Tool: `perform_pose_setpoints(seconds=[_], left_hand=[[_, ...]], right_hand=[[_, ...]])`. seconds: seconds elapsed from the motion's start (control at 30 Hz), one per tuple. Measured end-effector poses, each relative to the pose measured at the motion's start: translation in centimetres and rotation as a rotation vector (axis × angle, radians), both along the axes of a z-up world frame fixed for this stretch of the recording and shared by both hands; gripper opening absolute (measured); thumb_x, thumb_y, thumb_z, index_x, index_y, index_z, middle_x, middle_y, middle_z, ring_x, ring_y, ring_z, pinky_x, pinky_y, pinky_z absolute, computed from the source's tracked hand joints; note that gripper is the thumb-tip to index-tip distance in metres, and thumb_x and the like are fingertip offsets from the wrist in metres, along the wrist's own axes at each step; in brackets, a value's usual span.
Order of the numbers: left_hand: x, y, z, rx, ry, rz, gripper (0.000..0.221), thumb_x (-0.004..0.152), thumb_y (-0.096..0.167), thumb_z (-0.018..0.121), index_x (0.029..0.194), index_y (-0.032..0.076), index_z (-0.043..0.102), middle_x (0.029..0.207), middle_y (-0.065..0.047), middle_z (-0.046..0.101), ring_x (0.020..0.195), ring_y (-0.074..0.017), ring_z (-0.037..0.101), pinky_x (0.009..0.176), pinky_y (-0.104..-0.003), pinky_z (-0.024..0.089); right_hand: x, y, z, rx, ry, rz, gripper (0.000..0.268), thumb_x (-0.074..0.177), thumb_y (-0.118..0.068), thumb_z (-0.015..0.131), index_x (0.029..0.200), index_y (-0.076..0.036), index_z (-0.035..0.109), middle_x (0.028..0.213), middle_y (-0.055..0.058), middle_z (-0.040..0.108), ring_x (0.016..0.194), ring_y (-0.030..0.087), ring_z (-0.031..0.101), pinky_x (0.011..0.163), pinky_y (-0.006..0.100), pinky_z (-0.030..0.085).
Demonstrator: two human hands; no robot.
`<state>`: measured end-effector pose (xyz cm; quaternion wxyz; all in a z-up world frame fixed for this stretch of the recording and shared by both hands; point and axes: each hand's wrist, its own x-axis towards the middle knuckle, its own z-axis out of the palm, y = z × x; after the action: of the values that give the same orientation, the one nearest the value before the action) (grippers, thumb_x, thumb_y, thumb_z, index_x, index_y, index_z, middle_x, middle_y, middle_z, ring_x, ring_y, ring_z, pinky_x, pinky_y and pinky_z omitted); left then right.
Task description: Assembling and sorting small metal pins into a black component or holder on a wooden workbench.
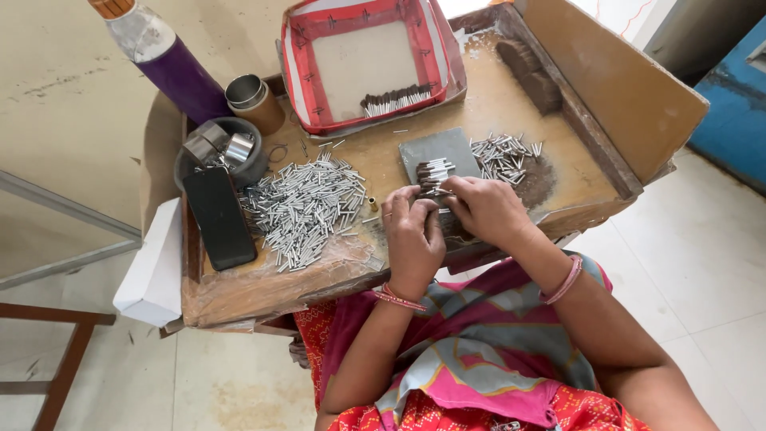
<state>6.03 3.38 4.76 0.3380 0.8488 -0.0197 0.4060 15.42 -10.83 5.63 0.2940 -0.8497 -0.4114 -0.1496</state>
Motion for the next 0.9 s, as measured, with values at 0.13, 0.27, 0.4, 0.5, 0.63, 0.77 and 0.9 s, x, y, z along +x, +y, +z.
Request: perform_pose_setpoints(seconds=[0.13, 0.27, 0.4, 0.5, 0.63, 0.77, 0.9], left_hand=[[-0.5, -0.1, 0.2, 0.007, 0.03, -0.013, 0.011, 0.087, 0.001, 0.067, 0.098, 0.001, 0.069, 0.124, -0.02, 0.06, 0.125, -0.0393, 0.052, 0.108, -0.05, 0.041], [-0.4, -0.1, 0.2, 0.001, 0.01, -0.021, 0.012, 0.087, 0.002, 0.067, 0.099, 0.0, 0.068, 0.124, -0.021, 0.06, 0.125, -0.0398, 0.052, 0.109, -0.05, 0.041], [-0.4, -0.1, 0.1, 0.014, -0.008, -0.009, 0.012, 0.087, 0.002, 0.067, 0.098, 0.0, 0.068, 0.124, -0.021, 0.06, 0.125, -0.0399, 0.052, 0.109, -0.05, 0.041], [-0.4, -0.1, 0.2, 0.012, -0.003, -0.011, 0.011, 0.087, 0.002, 0.068, 0.098, 0.0, 0.068, 0.123, -0.021, 0.06, 0.124, -0.0396, 0.052, 0.108, -0.05, 0.041], [-0.3, -0.1, 0.0, 0.006, 0.008, -0.005, 0.011, 0.087, 0.002, 0.067, 0.098, 0.001, 0.068, 0.122, -0.019, 0.061, 0.124, -0.0389, 0.053, 0.108, -0.05, 0.042], [-0.4, -0.1, 0.0, 0.004, 0.015, -0.013, 0.015, 0.087, 0.002, 0.067, 0.102, 0.0, 0.067, 0.123, -0.02, 0.06, 0.124, -0.039, 0.052, 0.108, -0.05, 0.041], [-0.4, -0.2, 0.4, 0.015, 0.01, -0.008, 0.028, 0.086, 0.001, 0.065, 0.114, -0.002, 0.066, 0.126, -0.021, 0.058, 0.126, -0.04, 0.051, 0.109, -0.051, 0.04]], right_hand=[[-0.1, 0.1, 0.5, 0.028, 0.021, -0.012, 0.023, 0.092, -0.019, 0.067, 0.113, -0.009, 0.065, 0.09, 0.015, 0.07, 0.081, 0.039, 0.068, 0.067, 0.048, 0.053], [0.3, 0.2, 0.5, -0.021, -0.007, 0.008, 0.024, 0.091, -0.017, 0.066, 0.114, -0.011, 0.067, 0.088, 0.015, 0.07, 0.077, 0.039, 0.067, 0.064, 0.048, 0.053], [0.4, 0.0, -0.4, -0.039, -0.012, 0.007, 0.014, 0.092, -0.016, 0.067, 0.105, -0.011, 0.067, 0.088, 0.014, 0.07, 0.077, 0.038, 0.068, 0.065, 0.048, 0.053], [0.1, -0.4, -1.2, -0.018, -0.091, 0.039, 0.009, 0.091, -0.016, 0.067, 0.098, -0.011, 0.065, 0.086, 0.013, 0.068, 0.078, 0.037, 0.068, 0.067, 0.047, 0.054], [0.0, -0.3, -0.2, -0.01, -0.046, 0.031, 0.01, 0.092, -0.017, 0.067, 0.096, -0.009, 0.064, 0.087, 0.014, 0.068, 0.077, 0.038, 0.068, 0.066, 0.047, 0.053], [0.4, 0.0, 0.4, -0.05, 0.027, 0.012, 0.014, 0.092, -0.016, 0.067, 0.102, -0.007, 0.064, 0.088, 0.017, 0.069, 0.081, 0.04, 0.067, 0.068, 0.05, 0.052], [1.1, -0.3, 0.7, -0.067, 0.044, 0.054, 0.018, 0.088, -0.016, 0.068, 0.102, -0.006, 0.067, 0.088, 0.018, 0.07, 0.082, 0.042, 0.067, 0.069, 0.051, 0.052]])
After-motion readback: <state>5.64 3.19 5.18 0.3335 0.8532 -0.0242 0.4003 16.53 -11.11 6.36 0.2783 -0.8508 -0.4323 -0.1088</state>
